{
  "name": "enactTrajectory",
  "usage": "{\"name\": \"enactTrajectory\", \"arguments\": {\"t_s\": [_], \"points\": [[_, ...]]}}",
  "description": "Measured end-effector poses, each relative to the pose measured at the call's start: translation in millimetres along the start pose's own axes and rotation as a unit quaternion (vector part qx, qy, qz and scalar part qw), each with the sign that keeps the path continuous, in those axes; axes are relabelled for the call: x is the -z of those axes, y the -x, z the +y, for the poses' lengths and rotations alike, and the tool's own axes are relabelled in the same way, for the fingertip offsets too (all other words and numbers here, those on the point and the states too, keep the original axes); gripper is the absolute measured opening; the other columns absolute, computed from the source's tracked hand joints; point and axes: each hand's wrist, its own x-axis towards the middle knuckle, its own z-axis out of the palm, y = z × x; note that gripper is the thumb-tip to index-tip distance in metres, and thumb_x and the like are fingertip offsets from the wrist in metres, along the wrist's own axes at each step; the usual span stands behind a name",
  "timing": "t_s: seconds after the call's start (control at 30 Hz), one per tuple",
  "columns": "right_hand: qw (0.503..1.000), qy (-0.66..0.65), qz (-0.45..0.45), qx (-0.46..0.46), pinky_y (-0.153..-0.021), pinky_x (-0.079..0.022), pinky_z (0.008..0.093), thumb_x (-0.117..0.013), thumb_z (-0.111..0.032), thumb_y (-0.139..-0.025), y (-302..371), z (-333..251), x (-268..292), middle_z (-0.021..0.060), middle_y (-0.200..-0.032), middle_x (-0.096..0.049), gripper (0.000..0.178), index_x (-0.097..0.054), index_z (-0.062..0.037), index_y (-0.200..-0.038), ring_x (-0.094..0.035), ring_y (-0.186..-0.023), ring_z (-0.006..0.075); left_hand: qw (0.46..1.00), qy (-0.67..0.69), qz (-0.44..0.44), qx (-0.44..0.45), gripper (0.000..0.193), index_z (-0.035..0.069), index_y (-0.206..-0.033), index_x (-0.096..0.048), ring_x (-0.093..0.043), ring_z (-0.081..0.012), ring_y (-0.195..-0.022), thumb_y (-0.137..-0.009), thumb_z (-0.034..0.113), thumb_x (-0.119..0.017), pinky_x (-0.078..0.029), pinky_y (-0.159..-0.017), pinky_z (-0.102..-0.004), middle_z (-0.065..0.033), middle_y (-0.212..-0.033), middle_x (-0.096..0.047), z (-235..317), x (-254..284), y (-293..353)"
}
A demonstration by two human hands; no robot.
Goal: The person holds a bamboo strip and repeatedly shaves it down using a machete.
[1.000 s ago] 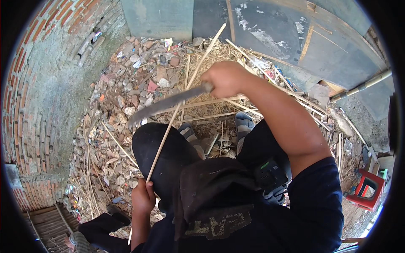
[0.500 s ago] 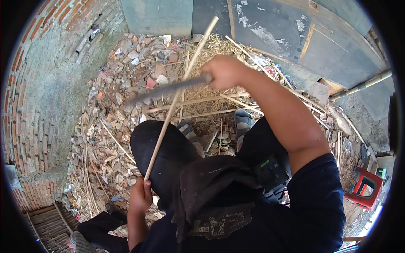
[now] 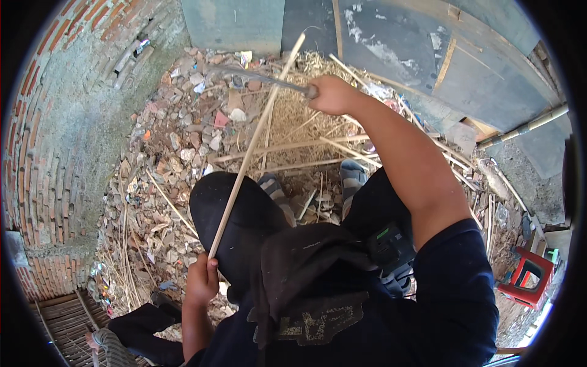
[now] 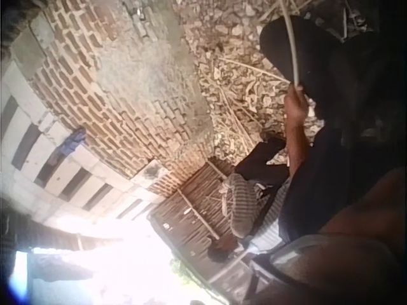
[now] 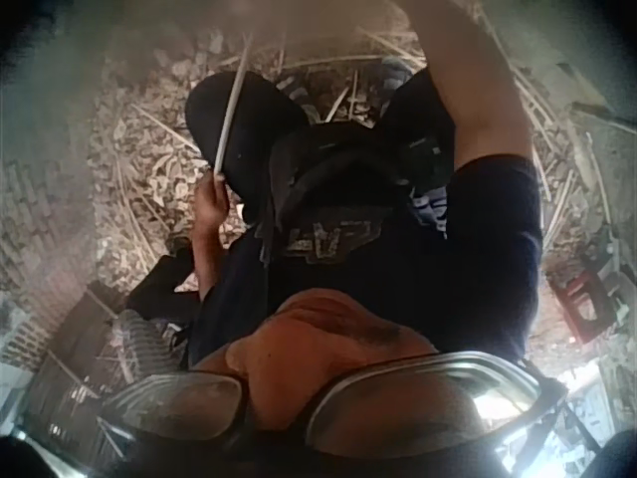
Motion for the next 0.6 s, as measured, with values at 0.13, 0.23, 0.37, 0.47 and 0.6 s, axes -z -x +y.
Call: {"name": "enactTrajectory", "arguments": {"t_s": [0.13, 0.23, 0.37, 0.47, 0.6], "points": [[1.0, 0.025, 0.017, -0.003, -0.075, -0.053, 0.0446, -0.062, -0.021, -0.081, 3, 6, -2, 0.0134, -0.085, -0.069, 0.023, -0.069, -0.0073, -0.099, -0.068, -0.079, 0.0288, 0.998, 0.054, -0.011, 0.009, 0.036, 0.0, -0.081, -0.049, -0.051, -0.0347, -0.048, -0.105, 0.027, -0.047, -0.036, -0.048, -0.0416, -0.0183, -0.055, -0.051, 7, 9, 0], [0.998, 0.011, -0.01, 0.062, -0.071, -0.052, 0.0447, -0.062, -0.016, -0.076, 9, -18, 0, 0.0145, -0.078, -0.067, 0.018, -0.068, -0.0056, -0.09, -0.067, -0.077, 0.0298, 0.998, 0.057, -0.024, 0.022, 0.035, 0.001, -0.081, -0.048, -0.05, -0.0338, -0.047, -0.105, 0.025, -0.047, -0.036, -0.048, -0.0414, -0.0175, -0.054, -0.051, 10, 8, 2], [0.976, 0.144, -0.047, 0.156, -0.071, -0.053, 0.0444, -0.063, -0.016, -0.076, 27, -51, 6, 0.0135, -0.076, -0.067, 0.017, -0.069, -0.0073, -0.09, -0.066, -0.073, 0.0299, 1.0, 0.018, 0.009, -0.005, 0.035, 0.001, -0.08, -0.047, -0.051, -0.0351, -0.047, -0.105, 0.026, -0.046, -0.036, -0.047, -0.0424, -0.0172, -0.054, -0.05, 9, 5, 7], [0.996, 0.054, 0.041, 0.05, -0.072, -0.053, 0.0433, -0.061, -0.018, -0.08, -4, 28, 7, 0.014, -0.078, -0.067, 0.017, -0.069, -0.0068, -0.089, -0.067, -0.077, 0.0282, 0.999, -0.006, 0.025, -0.019, 0.036, 0.001, -0.08, -0.047, -0.055, -0.0398, -0.051, -0.105, 0.027, -0.047, -0.037, -0.048, -0.0444, -0.0183, -0.055, -0.051, -3, -3, 2], [0.994, 0.06, 0.09, -0.014, -0.074, -0.054, 0.0418, -0.057, -0.022, -0.087, 0, 38, 14, 0.0156, -0.081, -0.067, 0.022, -0.07, -0.0054, -0.093, -0.068, -0.08, 0.0267, 0.999, 0.042, -0.006, 0.015, 0.038, 0.001, -0.08, -0.047, -0.053, -0.0347, -0.05, -0.105, 0.029, -0.045, -0.037, -0.049, -0.0425, -0.0176, -0.055, -0.051, 4, 7, 2]]}}
